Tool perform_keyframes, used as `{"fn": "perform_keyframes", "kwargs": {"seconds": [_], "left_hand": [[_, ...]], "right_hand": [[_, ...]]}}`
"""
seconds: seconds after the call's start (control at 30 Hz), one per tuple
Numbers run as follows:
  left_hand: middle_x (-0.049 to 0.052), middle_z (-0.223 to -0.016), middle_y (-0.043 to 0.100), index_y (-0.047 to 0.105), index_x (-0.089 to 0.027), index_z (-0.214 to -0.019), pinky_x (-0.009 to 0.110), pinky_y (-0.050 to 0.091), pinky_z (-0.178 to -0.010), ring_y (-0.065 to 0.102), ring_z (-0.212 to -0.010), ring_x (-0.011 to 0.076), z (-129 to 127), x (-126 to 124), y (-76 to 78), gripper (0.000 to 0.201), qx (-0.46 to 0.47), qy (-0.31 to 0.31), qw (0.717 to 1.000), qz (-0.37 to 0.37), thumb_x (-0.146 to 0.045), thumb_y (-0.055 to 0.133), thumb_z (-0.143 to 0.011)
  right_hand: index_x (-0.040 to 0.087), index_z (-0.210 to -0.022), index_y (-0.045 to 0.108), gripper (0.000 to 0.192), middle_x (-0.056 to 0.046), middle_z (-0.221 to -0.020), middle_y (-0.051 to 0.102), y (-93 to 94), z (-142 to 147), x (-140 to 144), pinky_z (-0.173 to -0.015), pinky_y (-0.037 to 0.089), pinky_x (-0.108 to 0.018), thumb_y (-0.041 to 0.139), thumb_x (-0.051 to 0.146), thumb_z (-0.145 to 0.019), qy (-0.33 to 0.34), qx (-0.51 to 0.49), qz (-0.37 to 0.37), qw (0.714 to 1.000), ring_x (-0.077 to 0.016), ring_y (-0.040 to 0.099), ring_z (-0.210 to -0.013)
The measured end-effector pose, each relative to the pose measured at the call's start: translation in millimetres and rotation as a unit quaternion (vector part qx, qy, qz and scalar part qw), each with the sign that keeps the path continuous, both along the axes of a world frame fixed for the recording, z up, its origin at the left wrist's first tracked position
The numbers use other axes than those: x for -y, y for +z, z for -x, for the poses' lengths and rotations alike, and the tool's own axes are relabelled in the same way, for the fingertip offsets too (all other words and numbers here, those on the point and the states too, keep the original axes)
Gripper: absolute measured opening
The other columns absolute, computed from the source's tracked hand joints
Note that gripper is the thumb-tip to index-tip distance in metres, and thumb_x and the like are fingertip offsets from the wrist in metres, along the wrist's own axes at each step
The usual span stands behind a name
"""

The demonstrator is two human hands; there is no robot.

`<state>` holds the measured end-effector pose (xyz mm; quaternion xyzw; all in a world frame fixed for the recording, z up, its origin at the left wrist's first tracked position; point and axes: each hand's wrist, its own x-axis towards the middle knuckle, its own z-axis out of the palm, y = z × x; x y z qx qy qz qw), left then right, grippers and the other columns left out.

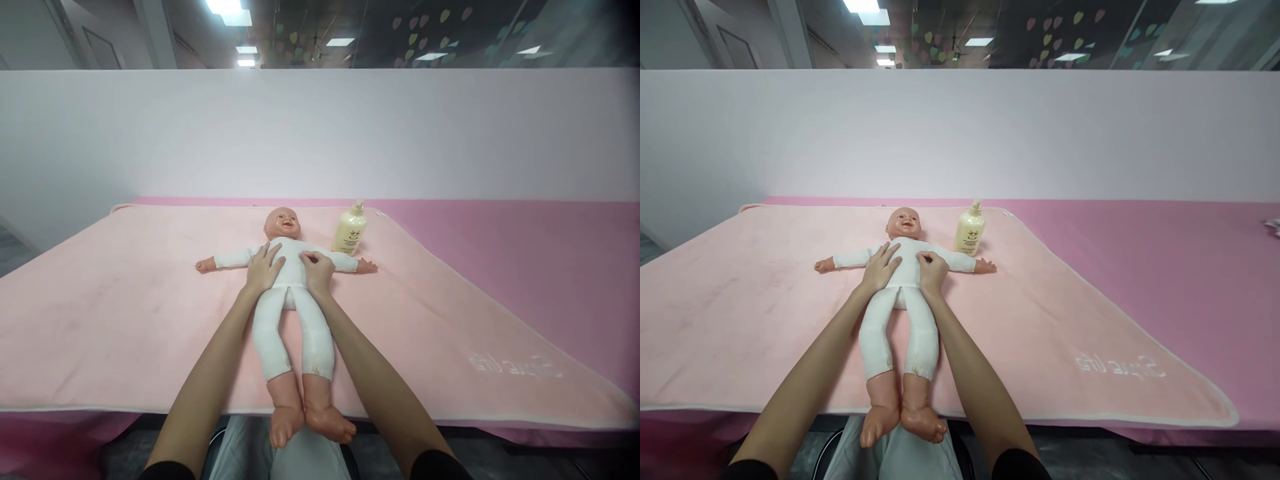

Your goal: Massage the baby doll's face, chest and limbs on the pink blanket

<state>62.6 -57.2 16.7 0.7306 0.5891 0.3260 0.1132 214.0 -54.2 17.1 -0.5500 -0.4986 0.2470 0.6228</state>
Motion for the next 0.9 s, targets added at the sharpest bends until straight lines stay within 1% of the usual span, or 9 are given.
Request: {"fn": "perform_keyframes", "kwargs": {"seconds": [0.13,0.2,0.27,0.37,0.43,0.53,0.67,0.8,0.9], "left_hand": [[0.008,-0.141,0.037,0.047,-0.017,-0.133,0.038,0.023,-0.113,0.031,-0.133,0.0201,15,-8,-14.1,0.043,0.125,-0.015,0.992,-0.027,-0.032,0.045,-0.093],[0.007,-0.136,0.044,0.053,-0.014,-0.127,0.034,0.026,-0.112,0.037,-0.13,0.0185,19,-10,-17.5,0.039,0.19,-0.021,0.981,-0.038,-0.027,0.047,-0.091],[0.008,-0.129,0.051,0.057,-0.011,-0.122,0.031,0.031,-0.109,0.044,-0.124,0.0175,20,-10,-18.2,0.035,0.24,-0.016,0.97,-0.045,-0.021,0.047,-0.09],[0.006,-0.118,0.059,0.062,-0.01,-0.114,0.03,0.038,-0.104,0.053,-0.114,0.0161,20,-10,-17.3,0.031,0.274,0.012,0.96,-0.051,-0.012,0.043,-0.089],[0.005,-0.115,0.061,0.064,-0.011,-0.11,0.029,0.039,-0.102,0.055,-0.111,0.0154,20,-10,-17.0,0.032,0.28,0.029,0.958,-0.051,-0.007,0.042,-0.087],[0.005,-0.112,0.063,0.065,-0.011,-0.107,0.028,0.04,-0.102,0.056,-0.109,0.0144,19,-11,-17.8,0.034,0.287,0.03,0.956,-0.057,-0.003,0.039,-0.086],[0.005,-0.112,0.063,0.067,-0.011,-0.103,0.027,0.04,-0.102,0.056,-0.109,0.0134,18,-11,-19.2,0.036,0.299,0.019,0.952,-0.063,-0.001,0.038,-0.085],[0.004,-0.117,0.06,0.068,-0.013,-0.1,0.028,0.038,-0.104,0.054,-0.113,0.0124,18,-8,-18.5,0.044,0.275,0.015,0.959,-0.07,0.005,0.035,-0.078],[0.002,-0.119,0.059,0.068,-0.015,-0.103,0.029,0.037,-0.106,0.053,-0.115,0.0123,19,-4,-13.8,0.05,0.232,-0.003,0.97,-0.07,0.007,0.033,-0.075]], "right_hand": [[0.014,-0.064,0.063,0.013,-0.003,-0.074,0.066,1.4,6,6,-0.081,0.047,-0.03,0.068,0.025,-0.067,0.007,-0.002,-0.018,1.0,-0.0197,0.063,-0.081],[0.016,-0.054,0.057,0.027,-0.003,-0.067,0.064,2.3,10,11,-0.088,0.046,-0.031,0.064,0.033,-0.073,0.085,0.032,-0.066,0.994,-0.0205,0.063,-0.087],[0.016,-0.05,0.052,0.035,-0.002,-0.069,0.065,4.0,13,17,-0.099,0.041,-0.033,0.058,0.036,-0.079,0.193,0.104,-0.108,0.97,-0.0196,0.063,-0.091],[0.017,-0.076,0.063,0.018,0.0,-0.093,0.067,7.5,14,23,-0.111,0.028,-0.035,0.055,0.032,-0.082,0.288,0.228,-0.118,0.923,-0.0157,0.061,-0.098],[0.02,-0.102,0.063,0.022,0.001,-0.109,0.063,9.5,13,24,-0.114,0.02,-0.037,0.05,0.03,-0.087,0.309,0.298,-0.106,0.897,-0.0145,0.055,-0.11],[0.026,-0.117,0.058,0.03,0.003,-0.128,0.052,10.9,12,23,-0.116,0.007,-0.044,0.042,0.03,-0.093,0.303,0.388,-0.069,0.868,-0.016,0.036,-0.13],[0.03,-0.126,0.052,0.035,0.004,-0.141,0.036,10.9,17,18,-0.113,0.002,-0.052,0.04,0.037,-0.095,0.225,0.467,-0.011,0.855,-0.0192,0.021,-0.137],[0.03,-0.136,0.041,0.045,0.004,-0.147,0.022,10.9,18,13,-0.112,0.004,-0.056,0.039,0.046,-0.094,0.165,0.485,0.054,0.857,-0.0199,0.014,-0.139],[0.028,-0.14,0.034,0.052,0.003,-0.149,0.018,9.0,15,9,-0.111,0.007,-0.057,0.037,0.049,-0.093,0.122,0.457,0.094,0.876,-0.0208,0.013,-0.139]]}}
